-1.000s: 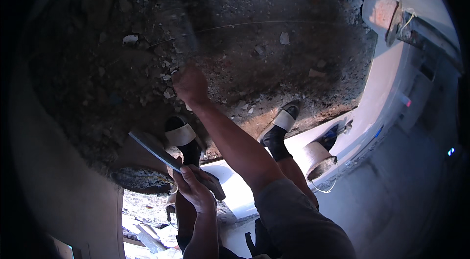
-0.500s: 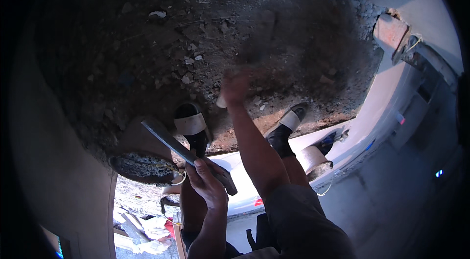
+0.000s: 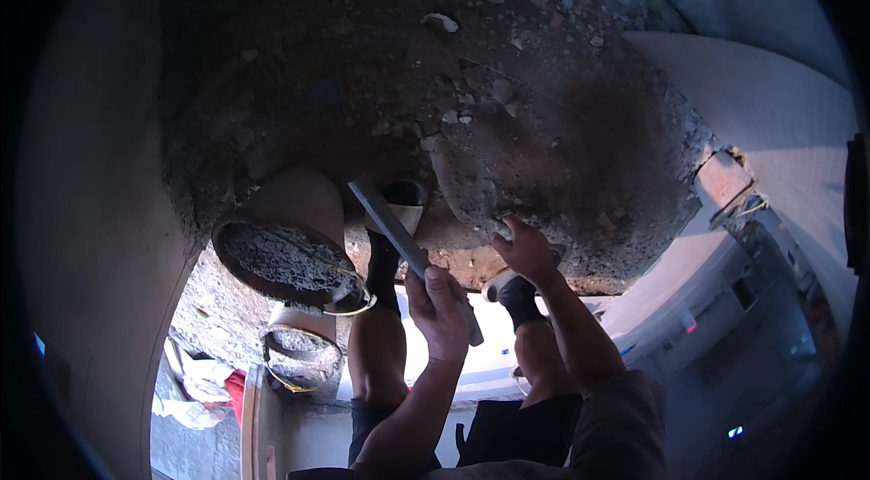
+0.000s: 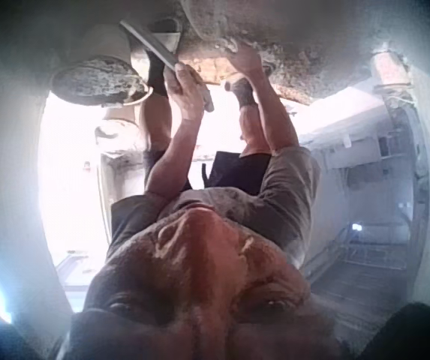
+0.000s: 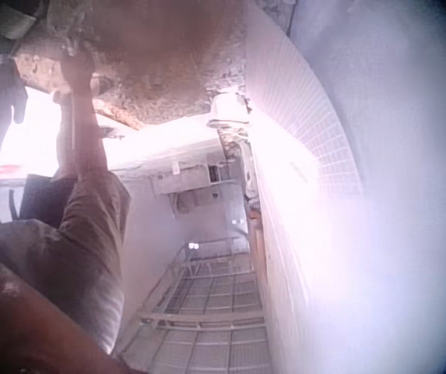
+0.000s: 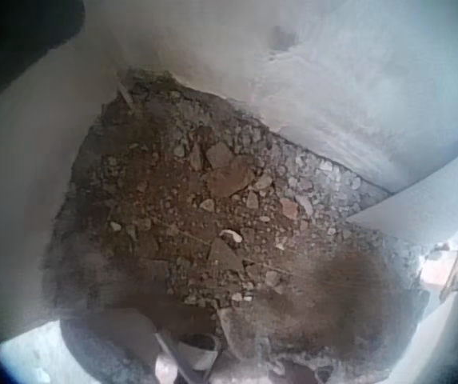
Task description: The person places a large white tile onto a prepared floor surface and uses a rubber mallet to tap it into position. They repeatedly adjust the tile and strike it to ensure proper alignment and seating.
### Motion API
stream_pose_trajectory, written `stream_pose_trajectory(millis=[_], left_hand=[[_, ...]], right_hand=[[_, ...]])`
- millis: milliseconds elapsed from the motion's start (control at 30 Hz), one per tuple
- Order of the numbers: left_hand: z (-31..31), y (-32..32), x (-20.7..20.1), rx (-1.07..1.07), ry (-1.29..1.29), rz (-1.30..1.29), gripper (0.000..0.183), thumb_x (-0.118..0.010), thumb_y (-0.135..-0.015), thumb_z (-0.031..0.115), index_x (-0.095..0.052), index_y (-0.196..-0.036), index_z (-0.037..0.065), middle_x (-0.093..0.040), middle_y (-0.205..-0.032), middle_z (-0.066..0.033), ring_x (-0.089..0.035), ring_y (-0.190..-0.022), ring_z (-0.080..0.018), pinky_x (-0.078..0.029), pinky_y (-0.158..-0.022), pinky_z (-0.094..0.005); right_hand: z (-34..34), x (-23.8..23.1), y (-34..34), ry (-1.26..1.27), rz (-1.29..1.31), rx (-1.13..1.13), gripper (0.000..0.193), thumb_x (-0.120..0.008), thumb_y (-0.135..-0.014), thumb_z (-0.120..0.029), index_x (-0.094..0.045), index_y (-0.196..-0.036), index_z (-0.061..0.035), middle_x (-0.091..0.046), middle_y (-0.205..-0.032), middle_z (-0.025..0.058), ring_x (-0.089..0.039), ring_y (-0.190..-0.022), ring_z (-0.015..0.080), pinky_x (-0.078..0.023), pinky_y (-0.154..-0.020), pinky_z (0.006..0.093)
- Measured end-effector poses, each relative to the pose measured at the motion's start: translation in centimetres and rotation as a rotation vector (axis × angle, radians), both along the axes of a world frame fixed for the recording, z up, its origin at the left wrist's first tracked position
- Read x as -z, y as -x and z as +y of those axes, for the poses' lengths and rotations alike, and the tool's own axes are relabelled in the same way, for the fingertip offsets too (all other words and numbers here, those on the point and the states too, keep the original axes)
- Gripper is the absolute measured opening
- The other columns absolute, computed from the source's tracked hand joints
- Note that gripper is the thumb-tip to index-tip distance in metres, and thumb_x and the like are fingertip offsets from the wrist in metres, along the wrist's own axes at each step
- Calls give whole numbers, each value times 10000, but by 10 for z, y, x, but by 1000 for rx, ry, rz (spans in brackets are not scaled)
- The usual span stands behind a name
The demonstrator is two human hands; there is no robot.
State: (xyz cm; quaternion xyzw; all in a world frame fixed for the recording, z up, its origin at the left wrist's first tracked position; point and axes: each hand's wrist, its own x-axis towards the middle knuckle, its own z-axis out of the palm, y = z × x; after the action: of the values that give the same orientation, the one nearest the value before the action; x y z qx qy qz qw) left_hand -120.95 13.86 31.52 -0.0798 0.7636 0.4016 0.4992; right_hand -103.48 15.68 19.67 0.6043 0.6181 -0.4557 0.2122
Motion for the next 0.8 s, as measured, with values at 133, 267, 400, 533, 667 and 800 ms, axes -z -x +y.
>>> stream_pose_trajectory(millis=[133, 267, 400, 533, 667, 800], left_hand=[[16, 4, 0, -116, 27, -6, 233, -440, -1024, 276, -474, -1023, 45, -453, -617, 7, -442, -528, -63, -381, -500, -231], [32, 5, 3, -223, 28, 2, 236, -432, -1026, 288, -466, -990, 57, -472, -629, 0, -454, -524, -66, -382, -492, -222], [35, 0, 7, -416, -78, 32, 280, -429, -1032, 327, -475, -1093, 57, -500, -651, -8, -493, -542, -72, -399, -495, -211], [36, -7, 19, -479, 56, 176, 235, -425, -1036, 278, -482, -1068, 52, -489, -642, -2, -475, -537, -74, -397, -483, -220], [56, -29, 15, -669, 36, 165, 216, -449, -1026, 278, -464, -972, 68, -477, -669, 1, -465, -552, -67, -390, -501, -217], [67, -65, -13, -800, -31, 53, 218, -452, -1022, 281, -466, -997, 64, -482, -689, 0, -475, -576, -64, -396, -520, -215]], right_hand=[[71, 21, 12, 82, -63, -415, 414, -606, -805, -265, -605, -1176, -81, -680, -981, 208, -655, -941, 384, -511, -850, 478], [157, 75, 64, 163, -52, -787, 387, -648, -754, -271, -660, -1107, -112, -681, -1015, 179, -658, -968, 349, -518, -855, 451], [252, 81, 116, -50, -238, -1005, 366, -637, -792, -292, -672, -1111, -117, -685, -1034, 169, -663, -972, 334, -516, -860, 450], [315, 40, 138, -363, -7, -519, 392, -657, -808, -277, -655, -1156, -95, -666, -1064, 219, -641, -1014, 354, -495, -891, 451], [320, 2, 111, -333, -76, -803, 351, -627, -805, -287, -670, -1117, -130, -683, -1046, 173, -652, -994, 340, -509, -869, 437], [273, 3, 59, -93, -161, -1015, 339, -617, -807, -288, -676, -1115, -160, -681, -1058, 167, -649, -1002, 343, -509, -867, 444]])
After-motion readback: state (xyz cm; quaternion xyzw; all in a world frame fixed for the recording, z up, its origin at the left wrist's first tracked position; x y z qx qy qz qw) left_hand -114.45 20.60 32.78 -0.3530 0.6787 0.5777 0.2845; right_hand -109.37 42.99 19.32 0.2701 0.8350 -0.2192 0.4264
